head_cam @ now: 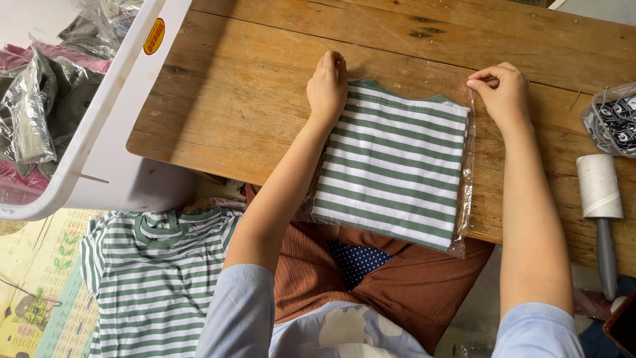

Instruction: Folding a striped t-shirt, lint-rolling it, attaching a tag, and placing it into a plastic bag for sale.

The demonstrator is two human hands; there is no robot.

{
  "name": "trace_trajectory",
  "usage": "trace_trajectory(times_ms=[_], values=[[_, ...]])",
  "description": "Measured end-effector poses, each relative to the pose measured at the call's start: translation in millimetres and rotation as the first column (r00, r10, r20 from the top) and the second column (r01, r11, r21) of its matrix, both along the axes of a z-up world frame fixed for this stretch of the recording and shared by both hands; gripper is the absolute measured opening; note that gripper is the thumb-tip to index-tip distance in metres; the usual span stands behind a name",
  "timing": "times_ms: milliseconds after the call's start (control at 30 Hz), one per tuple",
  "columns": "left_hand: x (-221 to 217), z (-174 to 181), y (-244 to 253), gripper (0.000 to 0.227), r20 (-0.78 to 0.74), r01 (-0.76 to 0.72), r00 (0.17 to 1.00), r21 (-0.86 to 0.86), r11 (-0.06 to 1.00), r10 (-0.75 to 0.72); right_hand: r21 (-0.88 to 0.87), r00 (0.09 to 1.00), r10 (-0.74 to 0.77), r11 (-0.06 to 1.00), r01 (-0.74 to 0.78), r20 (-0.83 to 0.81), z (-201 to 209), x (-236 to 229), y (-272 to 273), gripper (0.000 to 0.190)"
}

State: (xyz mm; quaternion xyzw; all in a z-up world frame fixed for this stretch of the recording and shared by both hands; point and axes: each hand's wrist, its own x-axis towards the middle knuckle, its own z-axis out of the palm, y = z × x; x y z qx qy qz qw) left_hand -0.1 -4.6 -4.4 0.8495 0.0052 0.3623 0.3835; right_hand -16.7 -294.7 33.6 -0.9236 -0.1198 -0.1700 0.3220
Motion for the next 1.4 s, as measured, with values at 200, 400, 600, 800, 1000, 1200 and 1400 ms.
trace_trajectory(times_ms=[200,400,600,800,1000,1200,1400], values=[[0,-1,-1,0.010,-0.045,0.001,0.999,0.021,1.000,0.000,0.107,0.991,0.006,0.994,0.009,-0.136,-5,12,-17,0.004],[-1,0,-1,0.007,-0.026,0.003,1.000,0.021,1.000,-0.003,-0.097,0.996,0.003,0.995,-0.012,-0.089,-3,12,-18,0.006],[0,0,-1,0.006,-0.039,-0.007,0.999,0.037,0.999,0.008,-0.201,1.000,-0.030,0.979,0.030,0.007,-23,30,-29,0.011],[-1,1,0,0.006,-0.062,-0.004,0.998,-0.003,1.000,0.003,-0.255,0.965,-0.212,0.952,0.168,-0.156,-26,46,-27,0.012],[5,1,5,0.013,-0.117,-0.033,0.993,-0.094,0.995,0.022,-0.208,0.919,-0.317,0.940,0.271,-0.236,-31,51,-22,0.014],[7,32,21,0.037,-0.486,0.038,0.826,-0.457,0.888,-0.285,0.258,0.867,-0.069,0.941,0.221,-0.493,-4,25,-25,0.032],[17,37,27,0.045,-0.492,0.252,0.711,-0.490,0.835,-0.503,0.377,0.797,0.089,0.909,0.181,-0.598,0,9,-13,0.067]])
